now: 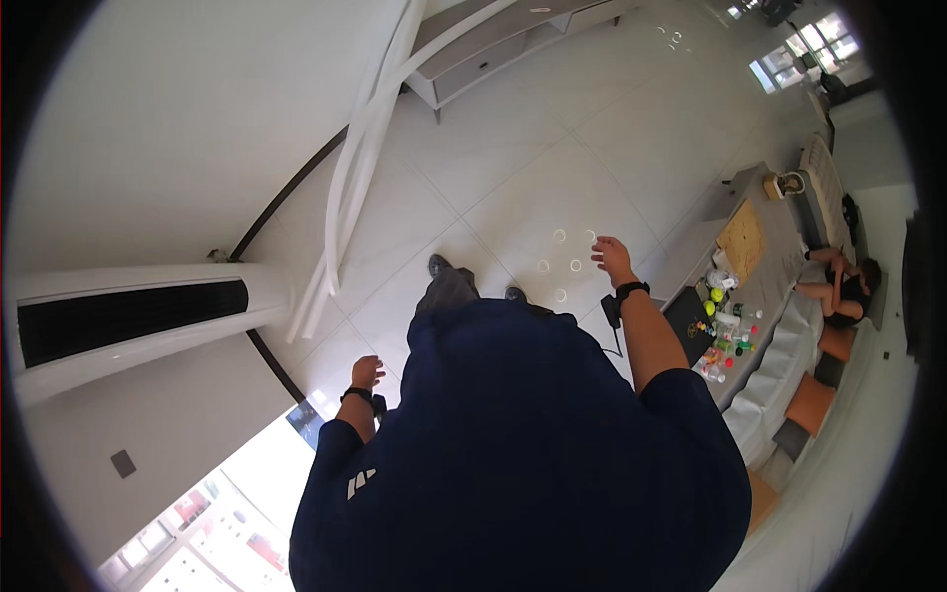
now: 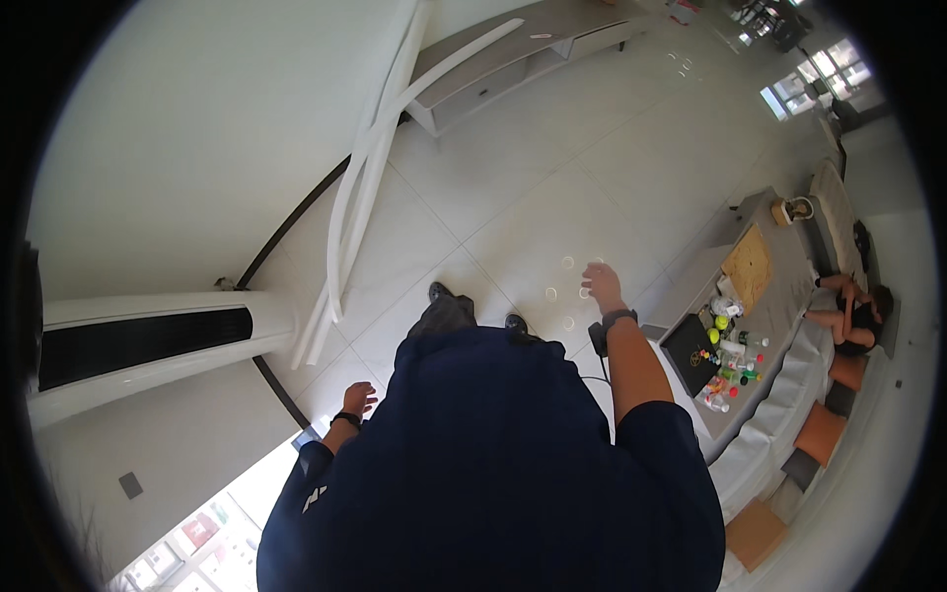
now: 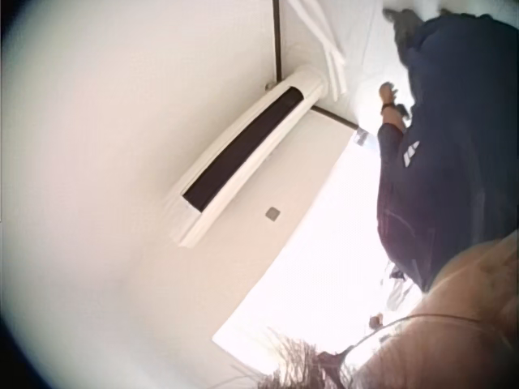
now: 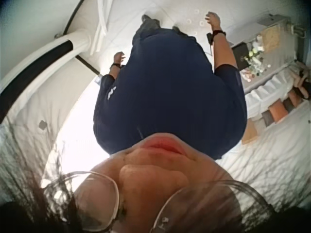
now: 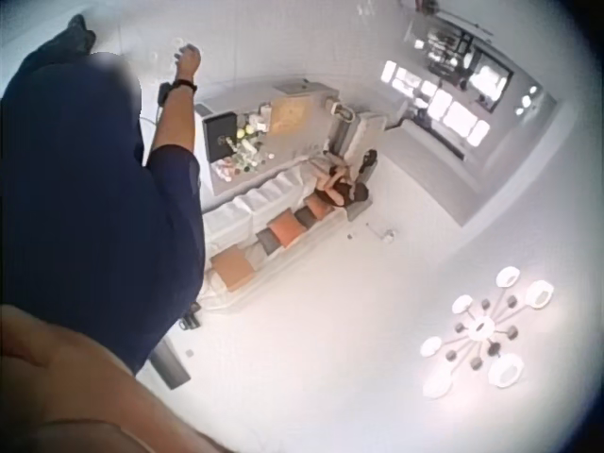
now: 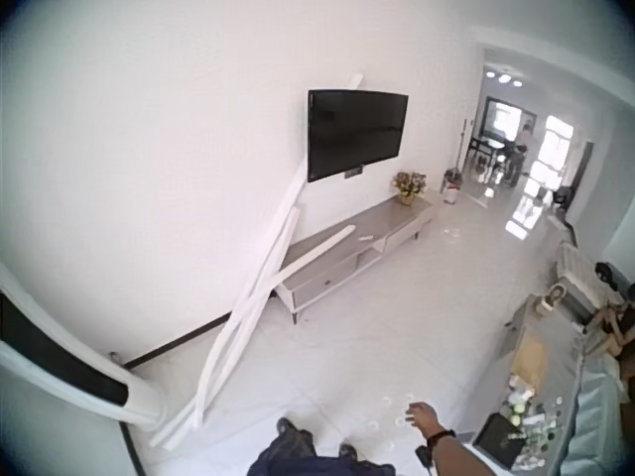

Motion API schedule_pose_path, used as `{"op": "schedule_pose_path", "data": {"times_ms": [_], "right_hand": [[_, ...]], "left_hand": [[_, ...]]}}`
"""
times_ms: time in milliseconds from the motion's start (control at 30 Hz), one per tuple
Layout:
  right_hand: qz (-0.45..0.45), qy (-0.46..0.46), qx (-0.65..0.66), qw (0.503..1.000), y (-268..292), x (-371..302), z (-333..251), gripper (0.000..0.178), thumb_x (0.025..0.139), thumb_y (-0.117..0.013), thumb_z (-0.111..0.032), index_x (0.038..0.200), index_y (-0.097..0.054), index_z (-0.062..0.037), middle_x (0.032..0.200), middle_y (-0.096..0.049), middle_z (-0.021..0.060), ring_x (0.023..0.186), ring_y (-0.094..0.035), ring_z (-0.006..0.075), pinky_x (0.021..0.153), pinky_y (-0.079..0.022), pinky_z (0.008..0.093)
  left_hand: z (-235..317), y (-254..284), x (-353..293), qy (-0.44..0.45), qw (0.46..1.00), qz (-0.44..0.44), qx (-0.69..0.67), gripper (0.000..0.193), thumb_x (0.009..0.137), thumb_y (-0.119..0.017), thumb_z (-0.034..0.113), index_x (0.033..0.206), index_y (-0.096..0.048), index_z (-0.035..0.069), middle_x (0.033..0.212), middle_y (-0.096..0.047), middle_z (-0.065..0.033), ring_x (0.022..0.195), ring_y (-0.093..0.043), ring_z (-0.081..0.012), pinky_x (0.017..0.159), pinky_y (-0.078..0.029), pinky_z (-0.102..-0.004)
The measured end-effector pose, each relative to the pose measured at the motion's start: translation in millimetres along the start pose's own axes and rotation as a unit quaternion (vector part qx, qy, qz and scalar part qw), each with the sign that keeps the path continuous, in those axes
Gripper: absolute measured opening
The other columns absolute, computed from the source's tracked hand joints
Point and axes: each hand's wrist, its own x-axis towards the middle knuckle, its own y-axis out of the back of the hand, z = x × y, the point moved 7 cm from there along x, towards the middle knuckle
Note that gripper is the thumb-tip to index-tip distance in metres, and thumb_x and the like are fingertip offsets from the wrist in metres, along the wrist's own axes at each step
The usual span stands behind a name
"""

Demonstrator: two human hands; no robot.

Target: The recorder is moving and arranging long white flexible tubes on a balcony or in a living room area.

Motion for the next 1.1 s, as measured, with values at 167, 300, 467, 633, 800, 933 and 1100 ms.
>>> {"op": "schedule_pose_path", "data": {"times_ms": [167,300,467,633,800,933,1100], "right_hand": [[-0.058,-0.082,-0.066,0.993,-95.0,44.6,-53.5,0.040,0.090,-0.057,-0.024,0.127,-0.058,-0.0101,0.109,-0.067,0.0062,0.090,-0.065,0.0206,0.079,-0.049,0.0384],[-0.202,-0.122,-0.331,0.914,-174.9,64.6,-60.0,0.041,0.089,-0.060,-0.028,0.125,-0.061,-0.0092,0.107,-0.067,0.0067,0.086,-0.067,0.0194,0.072,-0.049,0.0340],[-0.248,-0.205,-0.364,0.874,-244.5,126.7,-94.3,0.042,0.089,-0.060,-0.032,0.126,-0.060,-0.0105,0.111,-0.067,0.0082,0.088,-0.066,0.0206,0.071,-0.049,0.0402],[-0.241,-0.115,-0.360,0.894,-345.4,247.5,-194.2,0.041,0.088,-0.060,-0.028,0.125,-0.060,-0.0099,0.102,-0.067,0.0057,0.081,-0.066,0.0192,0.067,-0.047,0.0358],[-0.282,-0.069,-0.325,0.900,-485.7,366.5,-283.4,0.023,0.092,-0.057,-0.021,0.112,-0.060,-0.0111,0.087,-0.065,0.0031,0.069,-0.068,0.0172,0.048,-0.044,0.0282],[-0.284,-0.091,-0.289,0.910,-580.7,448.7,-330.9,0.041,0.092,-0.062,-0.030,0.127,-0.054,-0.0100,0.104,-0.065,0.0062,0.095,-0.068,0.0208,0.071,-0.050,0.0379],[-0.199,-0.254,-0.048,0.945,-677.8,545.9,-352.8,0.078,0.086,-0.073,-0.045,0.146,-0.035,-0.0123,0.137,-0.047,0.0122,0.124,-0.050,0.0259,0.099,-0.040,0.0450]], "left_hand": [[27.0,3.8,27.9,0.038,0.998,-0.045,-0.010,0.034,0.091,-0.059,0.024,0.122,-0.061,0.012,0.109,-0.069,-0.0043,0.084,-0.071,-0.0217,0.072,-0.051,-0.0396],[106.0,27.5,47.0,-0.119,0.992,-0.051,-0.006,0.032,0.090,-0.060,0.012,0.120,-0.063,0.001,0.117,-0.067,-0.0103,0.093,-0.071,-0.0225,0.069,-0.060,-0.0349],[178.3,93.0,48.8,-0.130,0.971,0.113,-0.166,0.042,0.088,-0.061,0.019,0.124,-0.061,-0.002,0.110,-0.069,-0.0122,0.087,-0.069,-0.0211,0.077,-0.054,-0.0323],[180.4,103.9,44.4,-0.034,0.961,0.159,-0.223,0.041,0.090,-0.061,0.023,0.128,-0.060,0.008,0.108,-0.070,-0.0045,0.084,-0.069,-0.0159,0.075,-0.046,-0.0316],[156.0,55.0,-1.4,0.145,0.926,0.151,-0.313,0.037,0.092,-0.056,0.019,0.125,-0.060,0.003,0.105,-0.071,-0.0131,0.082,-0.071,-0.0217,0.070,-0.051,-0.0333],[175.7,4.7,-85.6,0.240,0.910,0.080,-0.328,0.034,0.096,-0.050,0.019,0.128,-0.058,0.011,0.109,-0.072,-0.0074,0.082,-0.072,-0.0221,0.068,-0.048,-0.0351],[209.7,-15.0,-221.0,0.359,0.849,0.149,-0.359,0.038,0.091,-0.062,0.021,0.127,-0.057,0.010,0.103,-0.070,-0.0089,0.080,-0.071,-0.0263,0.066,-0.049,-0.0397]]}}
